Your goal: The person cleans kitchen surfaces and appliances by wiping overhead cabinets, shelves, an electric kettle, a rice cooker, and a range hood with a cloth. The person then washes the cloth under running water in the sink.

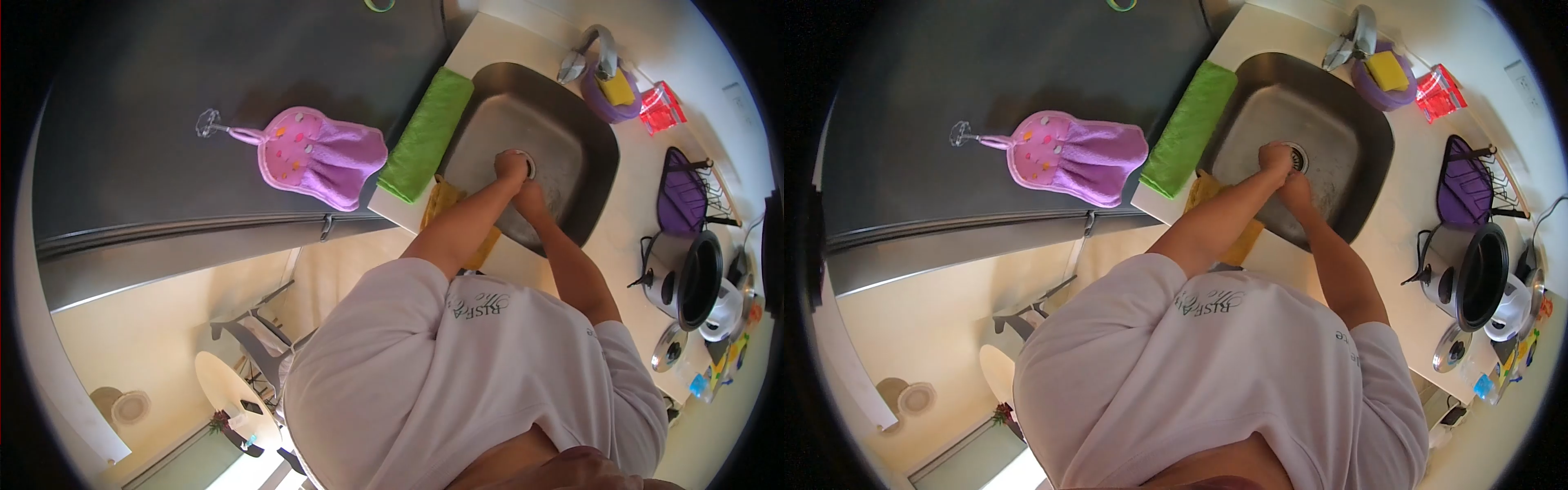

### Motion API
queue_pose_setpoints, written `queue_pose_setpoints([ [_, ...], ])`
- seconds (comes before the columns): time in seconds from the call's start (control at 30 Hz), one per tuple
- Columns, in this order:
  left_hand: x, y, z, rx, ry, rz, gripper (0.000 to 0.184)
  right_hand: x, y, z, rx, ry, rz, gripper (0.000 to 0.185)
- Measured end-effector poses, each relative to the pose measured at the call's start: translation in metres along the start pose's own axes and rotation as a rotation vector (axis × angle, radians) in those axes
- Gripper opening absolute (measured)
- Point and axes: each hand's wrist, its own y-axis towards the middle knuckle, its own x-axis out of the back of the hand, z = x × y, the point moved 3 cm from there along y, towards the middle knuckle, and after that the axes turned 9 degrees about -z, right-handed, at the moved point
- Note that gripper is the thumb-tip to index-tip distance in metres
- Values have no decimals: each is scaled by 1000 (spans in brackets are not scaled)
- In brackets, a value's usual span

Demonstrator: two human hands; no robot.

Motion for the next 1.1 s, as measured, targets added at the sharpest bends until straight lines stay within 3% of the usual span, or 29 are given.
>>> queue_pose_setpoints([
  [0.1,-10,42,40,25,-115,-79,24,8,-6,13,-59,-132,19,29],
  [0.2,4,9,15,25,83,-123,27,13,-12,21,-3,-188,-46,25],
  [0.3,21,-38,-22,222,51,-131,27,15,-11,23,49,-285,-46,24],
  [0.4,7,4,10,164,116,-134,27,20,-5,21,118,-367,-66,24],
  [0.5,-15,5,-2,162,-222,-132,26,34,9,24,149,-350,-236,24],
  [0.57,-26,-16,-52,-59,-177,110,24,70,25,54,195,-317,-329,21],
  [0.63,-18,-67,-118,-484,-210,367,21,126,33,105,269,-248,-398,20],
  [0.73,23,-152,-188,-1253,-175,321,19,212,14,184,412,-133,-484,22],
  [0.8,50,-188,-205,-1735,-262,232,20,230,-2,198,508,-45,-570,25],
  [0.9,62,-159,-168,-1753,57,221,28,212,-16,173,646,88,-687,32],
  [0.97,54,-106,-112,-1173,951,298,45,140,-6,90,206,-209,-268,38],
  [1.0,56,-82,-83,-964,1444,499,58,110,-6,50,11,-296,397,38],
  [1.03,59,-72,-60,-1079,1299,525,60,87,-21,34,274,-344,298,40],
  [1.07,58,-83,-65,-1080,1257,446,58,26,-2,-21,373,-157,-17,43],
  [1.1,51,-93,-84,-1096,1160,375,54,94,-28,47,63,-73,92,51],
])
